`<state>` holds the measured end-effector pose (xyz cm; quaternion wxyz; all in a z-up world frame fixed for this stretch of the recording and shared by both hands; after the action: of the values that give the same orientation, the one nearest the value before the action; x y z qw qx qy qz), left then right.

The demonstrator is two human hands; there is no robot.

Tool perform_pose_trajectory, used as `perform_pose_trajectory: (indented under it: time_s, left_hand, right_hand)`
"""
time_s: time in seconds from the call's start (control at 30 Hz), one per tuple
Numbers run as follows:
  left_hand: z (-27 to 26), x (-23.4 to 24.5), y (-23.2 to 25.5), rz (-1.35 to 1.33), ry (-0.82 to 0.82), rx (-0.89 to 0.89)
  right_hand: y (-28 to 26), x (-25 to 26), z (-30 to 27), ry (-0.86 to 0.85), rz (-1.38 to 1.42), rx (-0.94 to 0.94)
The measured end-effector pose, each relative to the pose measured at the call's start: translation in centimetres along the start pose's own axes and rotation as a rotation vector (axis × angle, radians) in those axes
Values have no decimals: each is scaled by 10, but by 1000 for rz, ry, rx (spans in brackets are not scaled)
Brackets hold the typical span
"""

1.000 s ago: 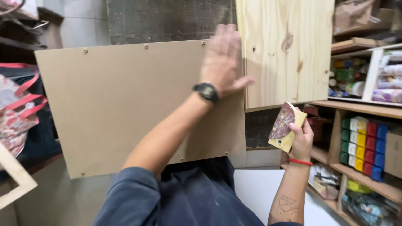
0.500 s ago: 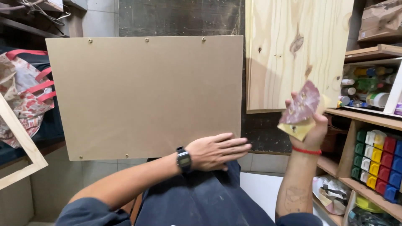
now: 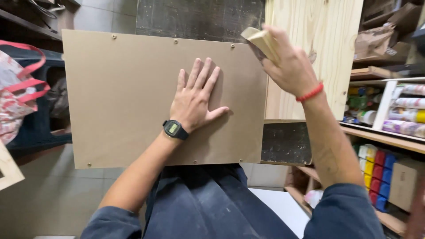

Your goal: Manual sanding of the edges of a wooden panel using a sanding block.

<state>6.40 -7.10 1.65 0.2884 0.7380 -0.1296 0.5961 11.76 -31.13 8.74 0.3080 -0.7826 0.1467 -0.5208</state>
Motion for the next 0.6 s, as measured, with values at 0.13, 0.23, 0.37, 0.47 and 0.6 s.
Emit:
perform_pose_trajectory:
  time_s: [0.13, 0.23, 0.37, 0.47, 0.6]
  left_hand:
    - [-2, 0, -1, -68, 41, 21]
    - [-2, 0, -2, -80, 67, 19]
    - [-3, 3, -3, -78, 88, 5]
    - [-3, 1, -2, -57, 101, 13]
    - [-1, 1, -1, -18, 85, 19]
  right_hand:
    - [-19, -3, 28, -138, -348, 171]
    - [-28, -2, 37, -164, -384, 221]
    - [-18, -5, 34, -175, -536, 225]
    - [-14, -3, 34, -99, -585, 311]
    - [-6, -13, 50, -93, -570, 358]
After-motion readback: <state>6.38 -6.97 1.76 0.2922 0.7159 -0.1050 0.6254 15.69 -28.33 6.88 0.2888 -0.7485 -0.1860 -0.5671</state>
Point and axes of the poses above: each hand's wrist, its own z-axis towards the middle knuckle, its own x-axis out of the back of the hand, y = z × x, the point moved 3 cm from there along z, towards the middle knuckle, and after that the axes turned 12 degrees about -y, right-handed, at the moved point
